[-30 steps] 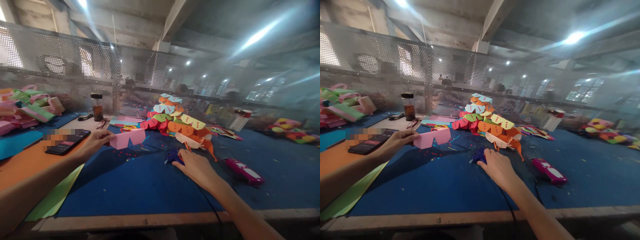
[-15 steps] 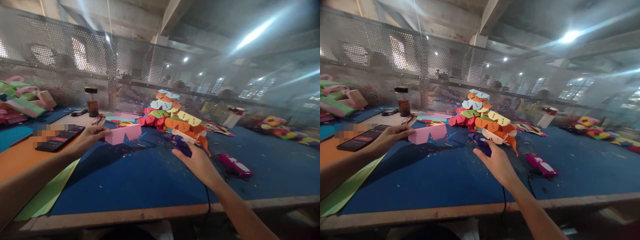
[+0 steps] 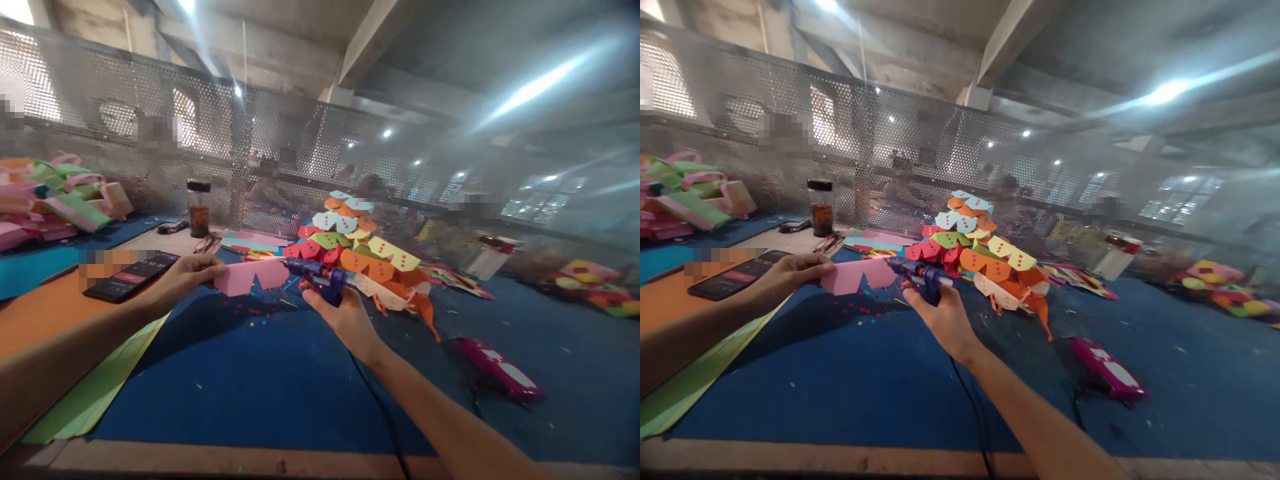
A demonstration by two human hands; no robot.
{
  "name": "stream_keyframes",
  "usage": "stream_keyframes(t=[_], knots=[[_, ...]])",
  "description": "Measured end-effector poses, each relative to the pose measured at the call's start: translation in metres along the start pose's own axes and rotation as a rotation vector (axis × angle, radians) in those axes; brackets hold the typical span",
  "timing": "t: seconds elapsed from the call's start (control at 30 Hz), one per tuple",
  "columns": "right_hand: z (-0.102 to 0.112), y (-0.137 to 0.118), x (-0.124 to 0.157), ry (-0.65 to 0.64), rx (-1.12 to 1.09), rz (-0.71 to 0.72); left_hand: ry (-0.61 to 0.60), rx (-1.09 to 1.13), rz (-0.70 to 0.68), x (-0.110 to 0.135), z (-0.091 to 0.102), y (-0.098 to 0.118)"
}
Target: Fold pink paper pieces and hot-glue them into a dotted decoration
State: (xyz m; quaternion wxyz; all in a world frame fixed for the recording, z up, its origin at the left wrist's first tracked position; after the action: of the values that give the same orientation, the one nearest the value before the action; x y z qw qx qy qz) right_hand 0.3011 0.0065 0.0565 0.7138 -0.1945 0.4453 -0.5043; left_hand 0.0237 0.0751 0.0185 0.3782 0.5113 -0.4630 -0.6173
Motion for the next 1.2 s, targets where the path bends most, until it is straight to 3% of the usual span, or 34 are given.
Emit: stream_keyframes(t=[0.3, 0.5, 1.2], knots=[[-0.009, 0.001, 0.015, -0.06, 0.091, 0.078, -0.034, -0.001, 0.028, 0.002, -0.003, -0.005], [-0.005, -0.005, 0.016, 0.017, 0.229, 0.192, -0.037, -0.017, 0.011, 0.003, -0.006, 0.001], [-0.007, -0.006, 0.019, 0.008, 0.414, 0.246, -0.052, -0.016, -0.006, 0.005, -0.009, 0.001]])
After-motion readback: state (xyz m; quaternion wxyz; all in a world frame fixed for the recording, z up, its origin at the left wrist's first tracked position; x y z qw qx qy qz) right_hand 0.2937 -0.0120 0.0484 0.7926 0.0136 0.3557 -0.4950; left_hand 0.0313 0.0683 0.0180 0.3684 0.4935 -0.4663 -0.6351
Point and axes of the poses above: each hand's wrist, its own x-axis away from the middle knuckle, its own z-axis out of the back of the hand, y = z × x, the point moved 8 cm from there along -x, towards the middle knuckle, and after that the axes turned 10 degrees about x, right-handed, at the moved point
